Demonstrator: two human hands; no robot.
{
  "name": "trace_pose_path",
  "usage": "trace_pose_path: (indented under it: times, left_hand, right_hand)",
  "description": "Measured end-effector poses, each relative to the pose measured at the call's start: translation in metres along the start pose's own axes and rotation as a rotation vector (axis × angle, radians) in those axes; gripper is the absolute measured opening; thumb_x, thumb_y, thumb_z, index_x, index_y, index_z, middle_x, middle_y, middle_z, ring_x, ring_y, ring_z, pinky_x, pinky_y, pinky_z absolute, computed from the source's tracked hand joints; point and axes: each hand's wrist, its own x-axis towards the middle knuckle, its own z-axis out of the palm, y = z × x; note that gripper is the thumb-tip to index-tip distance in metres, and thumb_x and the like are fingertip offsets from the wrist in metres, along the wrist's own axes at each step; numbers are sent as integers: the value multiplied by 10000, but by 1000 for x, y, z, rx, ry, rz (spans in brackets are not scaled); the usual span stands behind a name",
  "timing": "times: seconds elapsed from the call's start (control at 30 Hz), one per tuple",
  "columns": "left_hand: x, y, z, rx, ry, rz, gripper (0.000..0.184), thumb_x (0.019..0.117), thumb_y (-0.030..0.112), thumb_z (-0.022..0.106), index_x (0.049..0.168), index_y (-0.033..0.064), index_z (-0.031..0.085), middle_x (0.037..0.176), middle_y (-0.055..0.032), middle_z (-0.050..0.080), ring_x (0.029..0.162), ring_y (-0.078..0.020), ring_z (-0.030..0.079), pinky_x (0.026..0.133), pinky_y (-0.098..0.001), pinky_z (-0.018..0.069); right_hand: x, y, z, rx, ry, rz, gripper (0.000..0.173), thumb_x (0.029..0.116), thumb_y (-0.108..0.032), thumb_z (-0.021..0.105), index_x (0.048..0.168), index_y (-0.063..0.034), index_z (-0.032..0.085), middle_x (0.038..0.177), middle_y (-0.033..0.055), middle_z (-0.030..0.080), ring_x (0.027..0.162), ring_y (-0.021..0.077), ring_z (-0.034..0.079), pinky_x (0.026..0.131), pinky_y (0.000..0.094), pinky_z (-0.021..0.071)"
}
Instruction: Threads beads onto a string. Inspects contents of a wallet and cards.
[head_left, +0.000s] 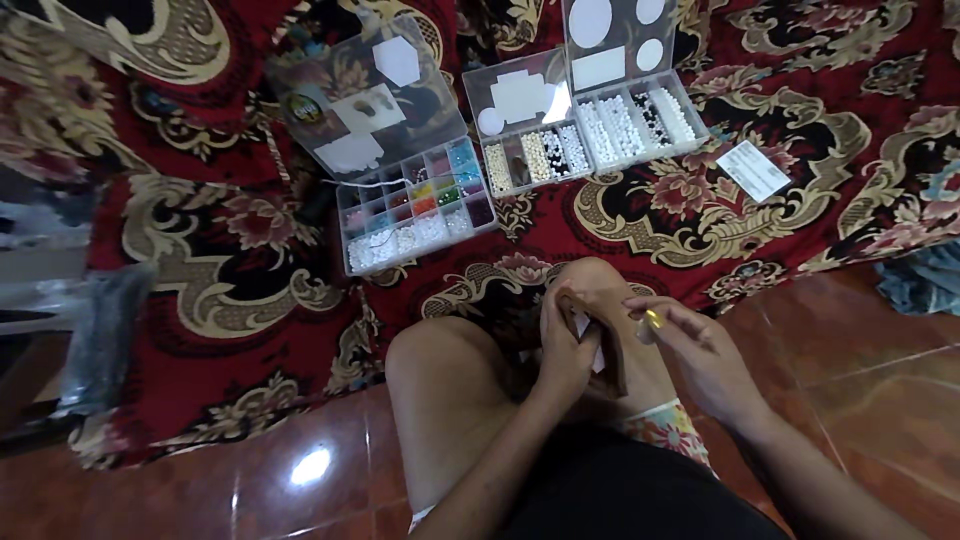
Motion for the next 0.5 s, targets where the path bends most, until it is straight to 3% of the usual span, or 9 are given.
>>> trace_pose_path:
  times: [0.07, 0.13, 0.23, 0.33, 0.37, 0.4, 0.43, 0.5]
  left_hand:
    - [1, -1, 0, -21, 7, -12, 763, 878, 25, 694, 1522, -32, 289, 1482, -221, 446, 1360, -210, 471, 1121, -329, 420]
    - [2, -1, -1, -23, 0, -26, 773, 873, 18, 691, 1527, -28, 281, 1482, -220, 448, 1360, -211, 475, 1121, -329, 424]
    - [3, -1, 0, 1, 1, -21, 766, 864, -13, 664, 1527, -42, 281, 1487, -236, 438, 1375, -233, 459, 1135, -346, 409]
    - [4, -3, 1, 57, -6, 29, 784, 813, -58, 643, 1511, -80, 288, 1472, -260, 458, 1379, -272, 465, 1137, -389, 414]
    - [3, -3, 1, 71, -7, 36, 811, 777, -70, 646, 1506, -76, 293, 1461, -257, 461, 1360, -268, 479, 1119, -383, 430]
    - [3, -2, 1, 82, -10, 40, 824, 765, -72, 651, 1508, -69, 295, 1461, -254, 458, 1357, -264, 478, 1117, -379, 427]
    - [2, 0, 1, 89, -15, 39, 808, 784, -73, 653, 1512, -59, 304, 1472, -252, 449, 1367, -263, 468, 1126, -379, 418]
    - [2, 4, -2, 135, -39, 34, 728, 853, -65, 618, 1518, -42, 323, 1514, -255, 415, 1400, -273, 446, 1143, -380, 407]
  right_hand:
    - [1, -4, -2, 79, 41, 18, 268, 1044, -142, 431, 993, -66, 683, 996, -10, 715, 817, 67, 684, 740, 237, 596]
    - [2, -12, -1, 180, 34, 74, 279, 1060, -114, 388, 961, -93, 648, 849, -42, 715, 646, 40, 668, 609, 200, 591]
    - [1, -20, 3, 171, -80, 85, 193, 1032, -89, 453, 1020, -79, 645, 871, -49, 692, 644, 22, 639, 582, 180, 564]
    - [-1, -19, 18, -226, -74, -95, 141, 925, -191, 664, 994, -77, 707, 727, -110, 569, 607, -58, 481, 556, 116, 412]
    - [-1, -17, 24, -425, -36, -176, 182, 882, -255, 715, 961, -91, 704, 669, -94, 516, 565, -27, 431, 523, 147, 373]
    - [0, -15, 28, -611, -11, -252, 223, 853, -265, 740, 953, -71, 694, 648, -28, 526, 540, 63, 450, 504, 230, 397]
    - [3, -13, 31, -735, -3, -302, 222, 837, -219, 752, 951, -39, 688, 660, 40, 577, 537, 153, 523, 498, 318, 462]
    - [12, -10, 28, -832, -7, -305, 123, 848, -79, 709, 943, -9, 675, 734, 104, 630, 611, 237, 610, 554, 401, 531]
